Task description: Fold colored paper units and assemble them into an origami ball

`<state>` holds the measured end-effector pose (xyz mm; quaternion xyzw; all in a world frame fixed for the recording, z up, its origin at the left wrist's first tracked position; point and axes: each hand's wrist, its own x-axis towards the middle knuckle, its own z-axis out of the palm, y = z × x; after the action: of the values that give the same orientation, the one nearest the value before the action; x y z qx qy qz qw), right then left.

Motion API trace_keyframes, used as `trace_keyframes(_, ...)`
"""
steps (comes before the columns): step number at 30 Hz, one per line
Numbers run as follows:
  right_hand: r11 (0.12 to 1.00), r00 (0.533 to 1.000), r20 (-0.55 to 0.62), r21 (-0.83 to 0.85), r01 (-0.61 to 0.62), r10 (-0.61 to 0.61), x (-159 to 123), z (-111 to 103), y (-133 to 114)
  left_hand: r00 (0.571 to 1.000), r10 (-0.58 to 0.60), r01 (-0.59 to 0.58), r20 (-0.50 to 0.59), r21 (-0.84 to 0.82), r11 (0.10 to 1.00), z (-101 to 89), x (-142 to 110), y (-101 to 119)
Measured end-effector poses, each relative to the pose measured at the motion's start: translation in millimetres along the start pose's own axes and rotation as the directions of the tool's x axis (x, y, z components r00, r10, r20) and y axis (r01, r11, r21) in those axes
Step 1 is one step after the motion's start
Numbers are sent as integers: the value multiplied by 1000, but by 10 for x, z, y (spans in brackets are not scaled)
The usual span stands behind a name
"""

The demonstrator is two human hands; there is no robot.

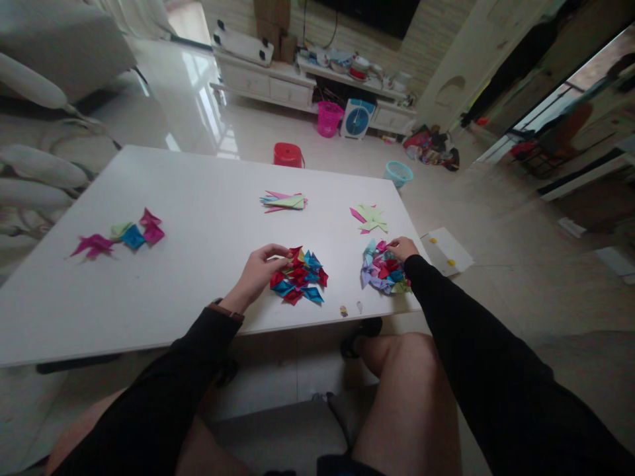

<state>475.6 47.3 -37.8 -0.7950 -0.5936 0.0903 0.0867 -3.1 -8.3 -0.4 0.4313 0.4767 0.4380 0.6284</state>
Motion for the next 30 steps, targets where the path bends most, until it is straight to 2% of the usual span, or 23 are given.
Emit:
trace_keyframes(5, 997, 999, -17, -68, 42, -44, -82, -103, 4, 1000, 15, -14, 23, -27, 1000, 1, -39, -19)
trace_keyframes(12, 990, 995, -34, -105, 92, -96, -146, -350, -150, 999, 34, -34, 11, -25, 999, -6, -101, 21)
trace_keyframes(16, 982, 990, -10, -134, 136, -139, 15, -439, -269, 998, 64, -64, 11, 5, 998, -7, -120, 50)
trace_keyframes(18, 970, 979, 15, -132, 202, -202, 161, -431, -476, 997, 83, -83, 8, 38, 996, -30, -99, 48)
trace_keyframes(19, 963, 971, 23, -122, 240, -239, 226, -420, -649, 996, 92, -92, 1, 65, 994, -49, -86, 48)
trace_keyframes(21, 943, 947, 41, -88, 321, -318, 304, -389, -1150, 993, 120, -116, -12, 170, 979, -101, -73, 58)
trace_keyframes(24, 876, 874, 76, -8, 482, -480, 253, -305, -2202, 982, 184, -188, 50, 433, 882, -200, -112, 113)
trace_keyframes(27, 759, 746, 152, 52, 649, -648, 38, -127, -3377, 965, 231, -249, 121, 689, 681, -307, -210, 192)
trace_keyframes(29, 659, 636, 236, 26, 751, -734, -149, 52, -4102, 966, 220, -242, 138, 786, 569, -384, -278, 234)
trace_keyframes(30, 627, 599, 261, 30, 779, -757, -245, 156, -4433, 970, 194, -232, 150, 811, 536, -427, -308, 247)
